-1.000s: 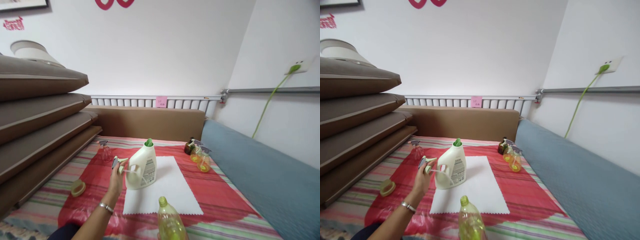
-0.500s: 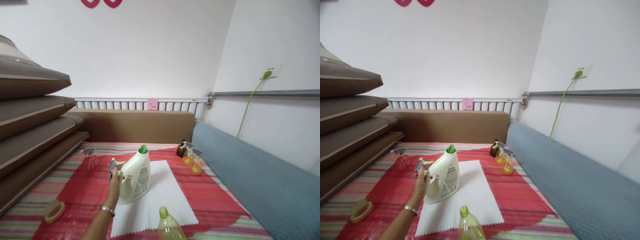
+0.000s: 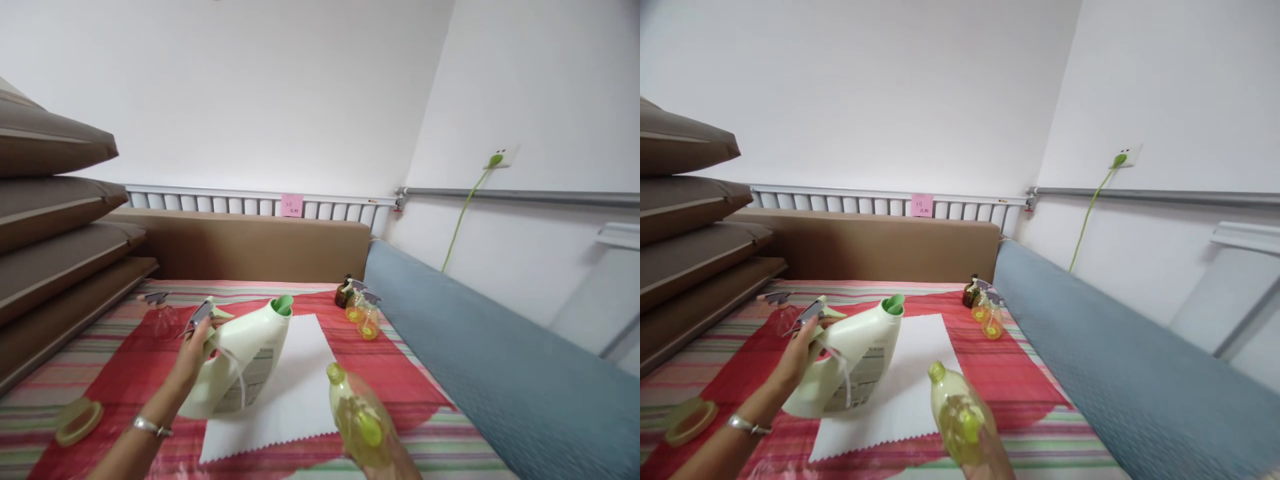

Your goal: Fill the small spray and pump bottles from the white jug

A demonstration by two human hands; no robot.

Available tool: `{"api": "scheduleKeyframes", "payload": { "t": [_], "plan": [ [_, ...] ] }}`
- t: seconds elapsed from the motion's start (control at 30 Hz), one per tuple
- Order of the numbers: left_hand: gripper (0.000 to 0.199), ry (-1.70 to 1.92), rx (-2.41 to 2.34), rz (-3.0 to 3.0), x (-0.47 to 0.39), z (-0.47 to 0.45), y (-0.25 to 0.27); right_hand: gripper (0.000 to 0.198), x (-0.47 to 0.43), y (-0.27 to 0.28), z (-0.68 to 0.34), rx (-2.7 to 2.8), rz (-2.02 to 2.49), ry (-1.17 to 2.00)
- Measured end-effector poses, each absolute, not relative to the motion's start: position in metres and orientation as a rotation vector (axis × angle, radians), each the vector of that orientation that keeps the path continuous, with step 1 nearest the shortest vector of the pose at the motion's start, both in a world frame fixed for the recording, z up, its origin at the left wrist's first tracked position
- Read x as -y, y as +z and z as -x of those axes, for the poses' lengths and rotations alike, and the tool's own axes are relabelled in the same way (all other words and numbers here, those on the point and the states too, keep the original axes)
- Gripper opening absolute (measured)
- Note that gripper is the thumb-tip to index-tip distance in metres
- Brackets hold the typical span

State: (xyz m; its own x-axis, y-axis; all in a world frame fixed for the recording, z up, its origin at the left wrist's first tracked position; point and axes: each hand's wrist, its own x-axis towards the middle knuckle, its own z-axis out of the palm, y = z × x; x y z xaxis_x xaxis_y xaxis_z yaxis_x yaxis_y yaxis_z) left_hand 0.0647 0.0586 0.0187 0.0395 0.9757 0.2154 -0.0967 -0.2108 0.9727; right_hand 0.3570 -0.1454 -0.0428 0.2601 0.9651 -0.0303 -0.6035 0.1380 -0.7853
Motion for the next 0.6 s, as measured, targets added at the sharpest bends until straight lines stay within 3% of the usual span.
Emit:
{"api": "scheduleKeyframes", "payload": {
  "t": [0.4, 0.6],
  "plan": [
    [0.05, 1.169, -1.017, -1.507, -0.037, -0.092, 0.016, 0.058, 0.102, 0.046, -0.406, 0.74, 0.856, 1.006],
    [0.047, 1.181, -1.023, -1.499, -0.03, -0.091, 0.014, 0.052, 0.093, 0.065, -0.406, 0.89, 1.134, 0.938]
  ]
}}
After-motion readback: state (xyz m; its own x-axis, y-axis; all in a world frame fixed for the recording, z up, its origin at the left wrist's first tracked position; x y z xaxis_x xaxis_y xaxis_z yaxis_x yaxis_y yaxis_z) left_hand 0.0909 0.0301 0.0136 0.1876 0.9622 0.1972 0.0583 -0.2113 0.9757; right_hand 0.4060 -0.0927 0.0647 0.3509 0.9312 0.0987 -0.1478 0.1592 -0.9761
